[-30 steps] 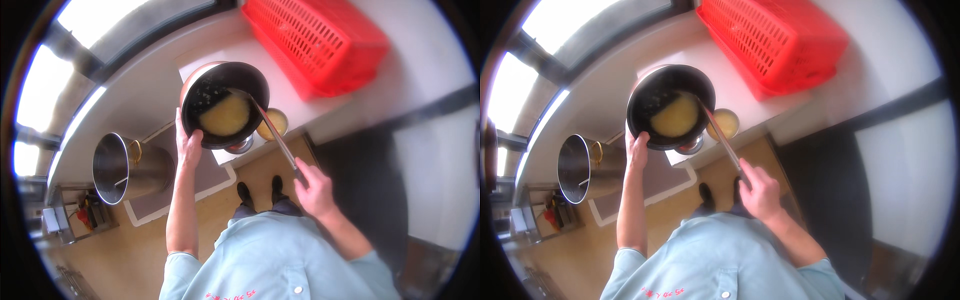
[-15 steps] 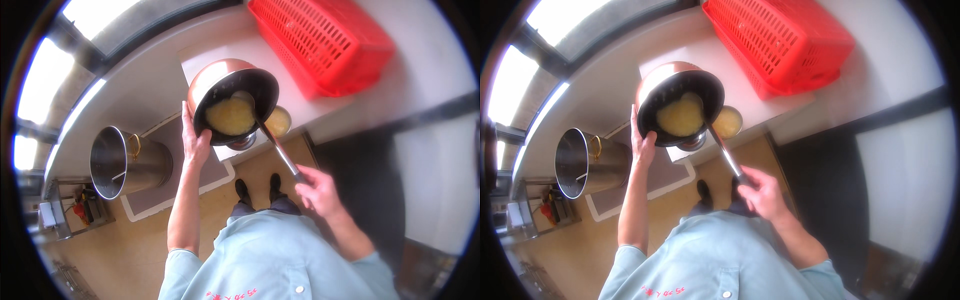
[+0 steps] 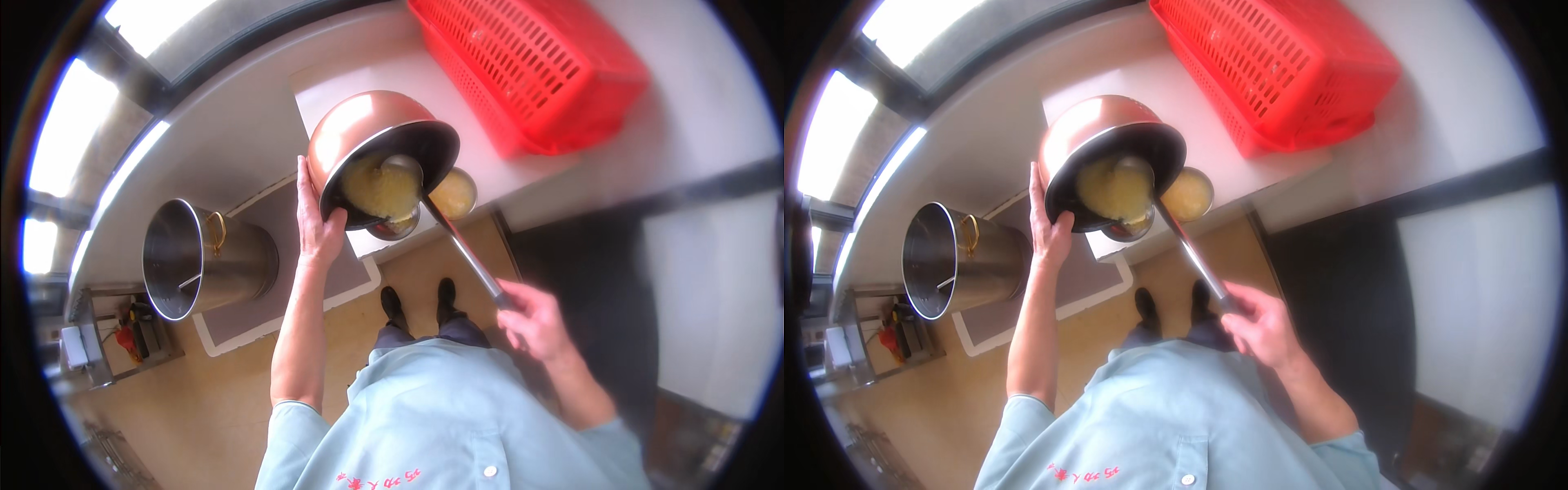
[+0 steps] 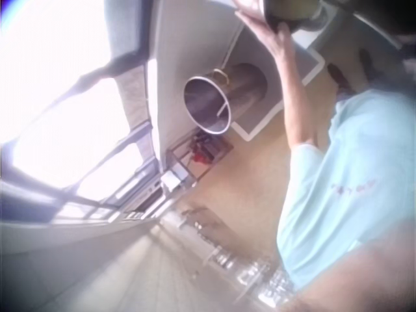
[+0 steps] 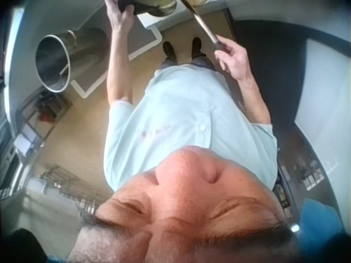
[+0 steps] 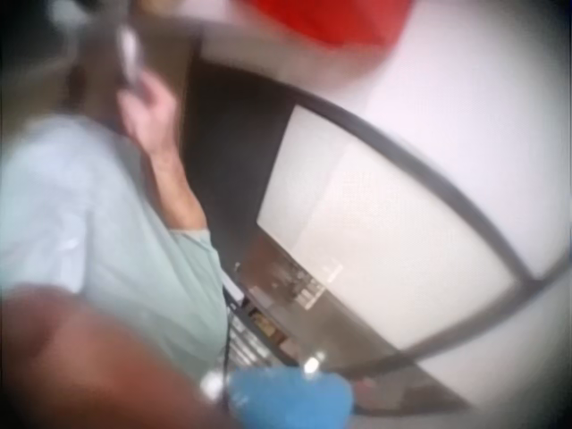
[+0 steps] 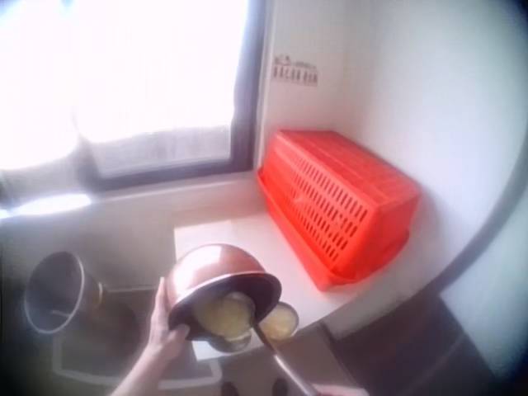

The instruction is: The person stirs yellow soup in a pot using a ladle, carries the pot to a serving station, pours the soup into two metal bowls, and then carries the bowls to a dining table to serve two people.

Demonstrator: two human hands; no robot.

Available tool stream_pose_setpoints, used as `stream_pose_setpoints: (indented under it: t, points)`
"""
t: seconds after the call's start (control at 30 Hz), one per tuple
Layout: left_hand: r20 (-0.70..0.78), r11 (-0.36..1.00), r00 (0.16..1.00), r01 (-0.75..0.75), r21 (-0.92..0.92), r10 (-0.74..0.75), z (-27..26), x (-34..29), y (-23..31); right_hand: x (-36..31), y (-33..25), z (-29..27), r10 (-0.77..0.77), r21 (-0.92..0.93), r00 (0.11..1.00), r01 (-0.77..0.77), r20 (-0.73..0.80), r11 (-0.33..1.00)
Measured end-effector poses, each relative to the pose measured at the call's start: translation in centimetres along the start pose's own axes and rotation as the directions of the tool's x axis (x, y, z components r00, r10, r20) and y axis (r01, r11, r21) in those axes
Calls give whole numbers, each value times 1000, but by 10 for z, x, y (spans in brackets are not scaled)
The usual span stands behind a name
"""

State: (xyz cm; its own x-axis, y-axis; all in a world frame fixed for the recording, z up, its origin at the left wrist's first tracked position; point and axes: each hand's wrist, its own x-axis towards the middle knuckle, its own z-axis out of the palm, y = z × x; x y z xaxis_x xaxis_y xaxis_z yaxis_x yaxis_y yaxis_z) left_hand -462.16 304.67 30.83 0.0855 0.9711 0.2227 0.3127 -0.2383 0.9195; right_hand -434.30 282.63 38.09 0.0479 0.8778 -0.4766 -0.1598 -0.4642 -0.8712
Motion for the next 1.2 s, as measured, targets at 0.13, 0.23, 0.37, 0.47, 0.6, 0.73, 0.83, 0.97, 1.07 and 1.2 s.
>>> stream_pose_setpoints:
  t: [0.13,0.23,0.37,0.47,0.6,0.73,0.83,0.97,1.07,1.2]
  points:
    - [3,998,998,-65,19,65,-1,2,0,-6,4,-3,-25,-60,1000,25,-2,998]
    - [20,996,996,-87,14,87,-1,5,-3,-10,9,-5,-64,-104,998,64,1,993]
    - [24,995,995,-94,42,93,-1,8,-3,-14,18,-6,-238,-358,971,213,-28,909]
    - [28,997,996,-83,4,83,-4,8,-3,-14,17,-8,-476,-588,877,416,59,694]
    - [30,997,997,-78,-15,78,-6,8,-4,-10,11,-6,-563,-748,821,434,99,502]
    - [48,996,995,-85,-10,85,-7,7,1,17,17,8,-624,-832,780,373,41,411]
    - [46,997,995,-83,-5,83,-7,8,3,35,28,12,-697,-790,716,441,25,425]
    - [42,995,994,-98,-34,99,-8,8,-5,34,39,14,-619,-609,785,480,-25,632]
    - [38,996,996,-83,-20,84,-9,6,-5,19,19,20,-104,-144,989,88,-108,986]
    - [25,995,995,-100,29,99,-9,7,2,9,6,12,19,65,1000,-19,-3,998]
